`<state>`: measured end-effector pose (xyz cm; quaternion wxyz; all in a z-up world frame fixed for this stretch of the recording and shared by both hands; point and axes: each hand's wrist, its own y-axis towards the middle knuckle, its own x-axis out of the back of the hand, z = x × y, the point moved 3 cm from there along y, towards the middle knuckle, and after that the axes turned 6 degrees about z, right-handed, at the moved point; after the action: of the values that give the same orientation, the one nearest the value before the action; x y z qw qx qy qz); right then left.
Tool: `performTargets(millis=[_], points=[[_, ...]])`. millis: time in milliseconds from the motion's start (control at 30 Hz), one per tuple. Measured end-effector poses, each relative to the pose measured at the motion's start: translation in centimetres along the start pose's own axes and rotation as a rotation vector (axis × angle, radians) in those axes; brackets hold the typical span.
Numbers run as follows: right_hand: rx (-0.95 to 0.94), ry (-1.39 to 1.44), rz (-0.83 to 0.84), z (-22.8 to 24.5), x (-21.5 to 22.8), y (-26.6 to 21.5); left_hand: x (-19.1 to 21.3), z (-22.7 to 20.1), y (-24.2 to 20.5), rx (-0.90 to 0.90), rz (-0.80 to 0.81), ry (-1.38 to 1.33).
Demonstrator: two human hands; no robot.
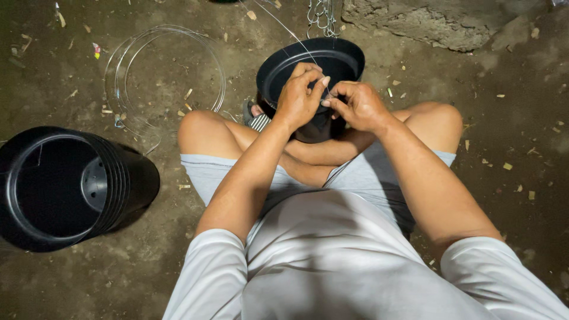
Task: The person sits on the floor and assembles black plastic planters by threading metal wire through holes in the base and bending the wire to secure it. The person handles multiple planters and wire pieces, repeating the threading and bending process.
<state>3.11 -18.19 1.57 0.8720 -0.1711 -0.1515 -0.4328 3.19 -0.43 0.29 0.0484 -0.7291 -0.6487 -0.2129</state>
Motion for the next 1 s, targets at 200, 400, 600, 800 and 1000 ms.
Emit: performTargets(millis=[200,400,600,800,1000], points=[[0.022,-0.058,0.007,1.3,0.2,-0.3,0.2,-0.5,-0.5,-0.032,-0.020,-0.022],[-0.006,-0.285,0.096,1.8,0.5,-0.8,0.0,-0.7,-1.5,0.002,0.027,-0.051],[0.303,-0.481,-0.136,1.8,-1.1,-2.3,0.3,-1.3,-1.9,0.053,-0.067,-0.240],[0.361,-0.595,-0.343,0.5,-4.1,-4.0,4.2,-4.2,2.9,-0.085,-0.421,-0.704],[0.336,-0.723,-0.378,-1.3,-6.6,-3.8,9.7,-8.6,7.8,-0.067,-0.453,-0.705]])
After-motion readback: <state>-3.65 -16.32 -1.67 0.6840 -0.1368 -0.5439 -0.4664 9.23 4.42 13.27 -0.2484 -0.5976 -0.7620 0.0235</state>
